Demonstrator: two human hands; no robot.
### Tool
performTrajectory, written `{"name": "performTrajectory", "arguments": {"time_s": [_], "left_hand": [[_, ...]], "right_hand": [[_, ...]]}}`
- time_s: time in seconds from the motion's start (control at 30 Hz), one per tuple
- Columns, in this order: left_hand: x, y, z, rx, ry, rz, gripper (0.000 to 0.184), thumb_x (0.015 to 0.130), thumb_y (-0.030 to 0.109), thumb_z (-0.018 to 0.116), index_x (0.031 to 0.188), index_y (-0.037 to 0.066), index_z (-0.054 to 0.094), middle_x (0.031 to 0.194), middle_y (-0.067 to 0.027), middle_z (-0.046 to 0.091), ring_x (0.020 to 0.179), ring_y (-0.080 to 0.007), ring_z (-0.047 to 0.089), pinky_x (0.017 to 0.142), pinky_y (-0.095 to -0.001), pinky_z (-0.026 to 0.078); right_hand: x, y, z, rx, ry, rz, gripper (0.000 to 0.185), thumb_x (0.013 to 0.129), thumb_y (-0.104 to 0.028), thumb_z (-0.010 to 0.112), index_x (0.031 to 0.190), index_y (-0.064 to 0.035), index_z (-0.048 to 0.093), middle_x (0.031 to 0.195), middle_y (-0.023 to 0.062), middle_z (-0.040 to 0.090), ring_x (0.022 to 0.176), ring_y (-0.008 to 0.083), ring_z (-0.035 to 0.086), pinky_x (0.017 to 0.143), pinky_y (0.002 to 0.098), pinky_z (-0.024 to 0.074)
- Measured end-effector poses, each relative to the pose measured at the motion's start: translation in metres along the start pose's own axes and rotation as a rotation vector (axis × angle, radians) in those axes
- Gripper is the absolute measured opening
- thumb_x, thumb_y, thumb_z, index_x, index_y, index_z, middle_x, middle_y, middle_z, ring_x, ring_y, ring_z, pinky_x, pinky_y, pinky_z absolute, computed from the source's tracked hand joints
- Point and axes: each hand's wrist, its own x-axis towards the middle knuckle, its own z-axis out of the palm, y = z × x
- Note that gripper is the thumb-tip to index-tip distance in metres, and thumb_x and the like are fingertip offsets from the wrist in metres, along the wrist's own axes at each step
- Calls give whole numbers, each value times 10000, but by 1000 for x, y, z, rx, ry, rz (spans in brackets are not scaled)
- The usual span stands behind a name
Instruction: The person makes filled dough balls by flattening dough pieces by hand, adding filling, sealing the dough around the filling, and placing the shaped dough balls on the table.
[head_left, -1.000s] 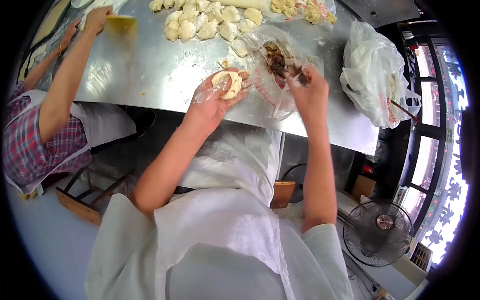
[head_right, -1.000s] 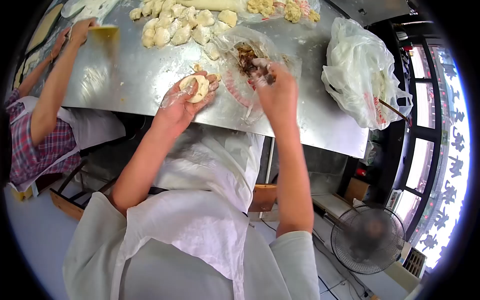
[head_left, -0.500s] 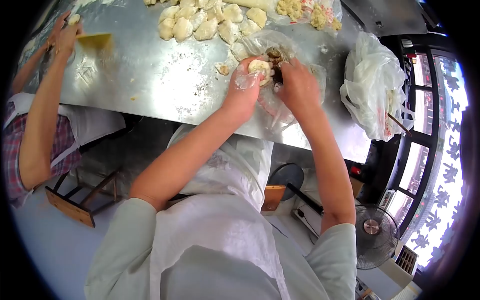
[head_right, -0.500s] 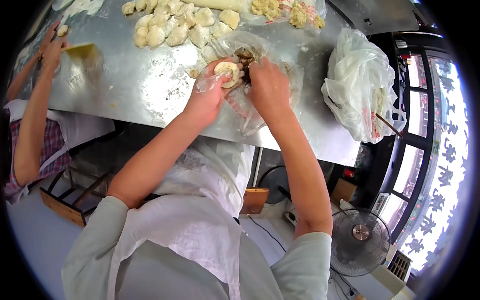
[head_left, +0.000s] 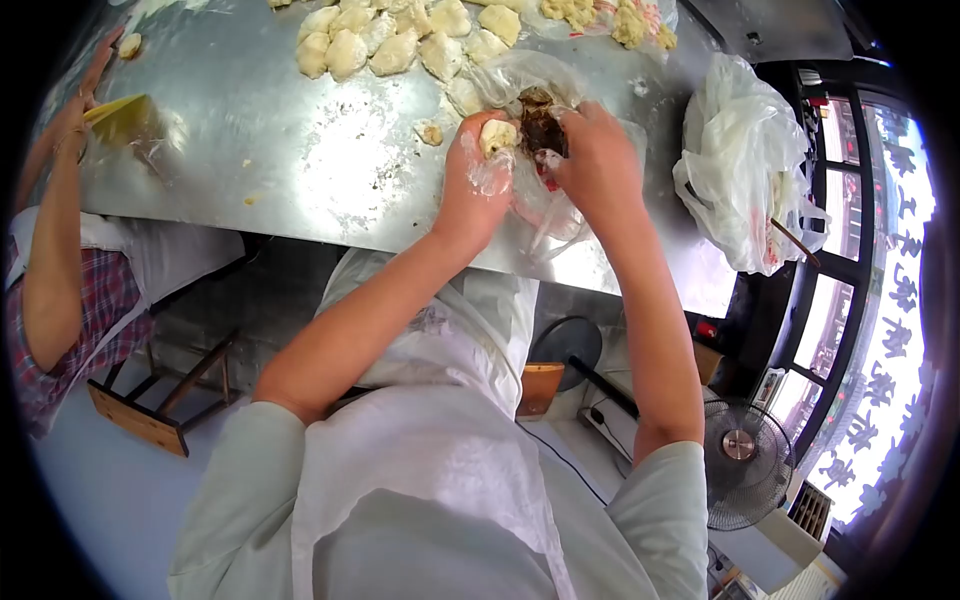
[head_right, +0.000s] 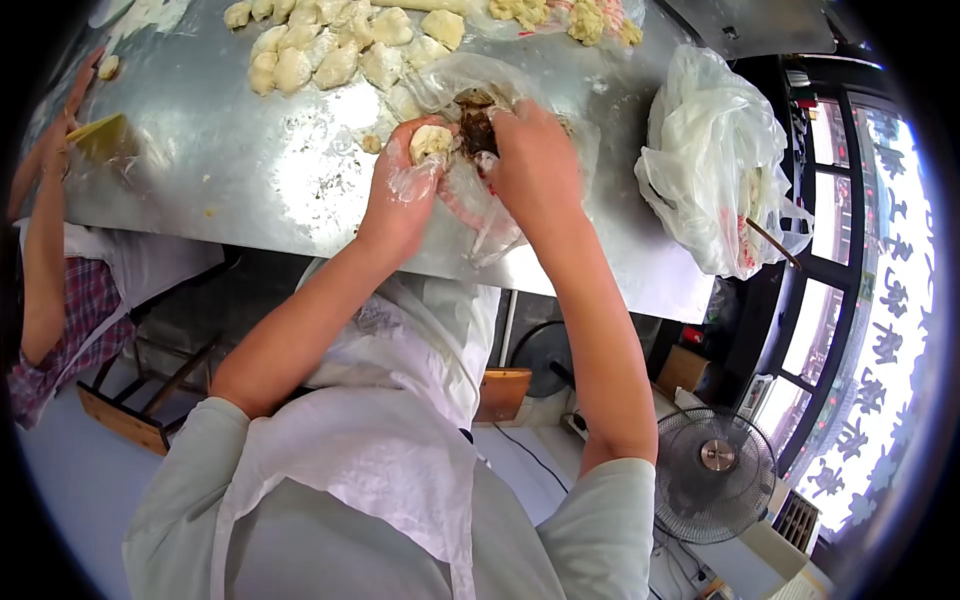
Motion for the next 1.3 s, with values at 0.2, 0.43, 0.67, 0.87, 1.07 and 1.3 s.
{"name": "performTrajectory", "arguments": {"time_s": [0.2,0.43,0.67,0.87,1.07,1.3], "left_hand": [[2,-5,-8,128,-44,94,394,958,-30,523,1351,-1,522,1224,-84,646,998,-126,582,893,-280,495],[1,3,-8,239,-55,205,400,925,-22,533,1324,3,539,1181,-135,655,1110,-240,622,1005,-337,472],[3,5,-11,314,-60,189,383,932,0,549,1314,16,540,1135,-164,657,1054,-262,646,970,-348,491],[3,8,-13,307,-100,191,373,933,-2,557,1306,12,549,1124,-147,657,1030,-241,638,954,-336,493],[1,11,-12,352,-93,150,365,939,-5,560,1303,15,563,1126,-148,664,1022,-242,649,933,-340,509],[3,-1,-11,420,-78,233,350,950,15,572,1300,26,570,1136,-180,681,1051,-311,669,945,-370,514]], "right_hand": [[-5,-4,-3,-82,-16,-17,202,727,-34,761,919,-37,698,1011,167,626,996,372,627,822,484,522],[-9,10,-5,-110,-11,-38,226,729,5,688,950,-36,671,952,150,635,980,380,624,817,492,509],[1,7,-4,-177,-32,-2,73,774,-7,620,816,-45,665,896,156,671,922,380,645,791,498,513],[6,-2,0,-193,-62,7,92,759,3,612,784,-59,675,867,156,687,923,375,653,804,503,512],[17,-12,2,-196,-161,173,120,761,-64,646,852,-71,725,900,185,718,902,408,682,805,513,531],[13,-6,11,-87,-65,283,125,770,-99,681,872,-42,725,912,212,725,910,415,696,811,496,540]]}}
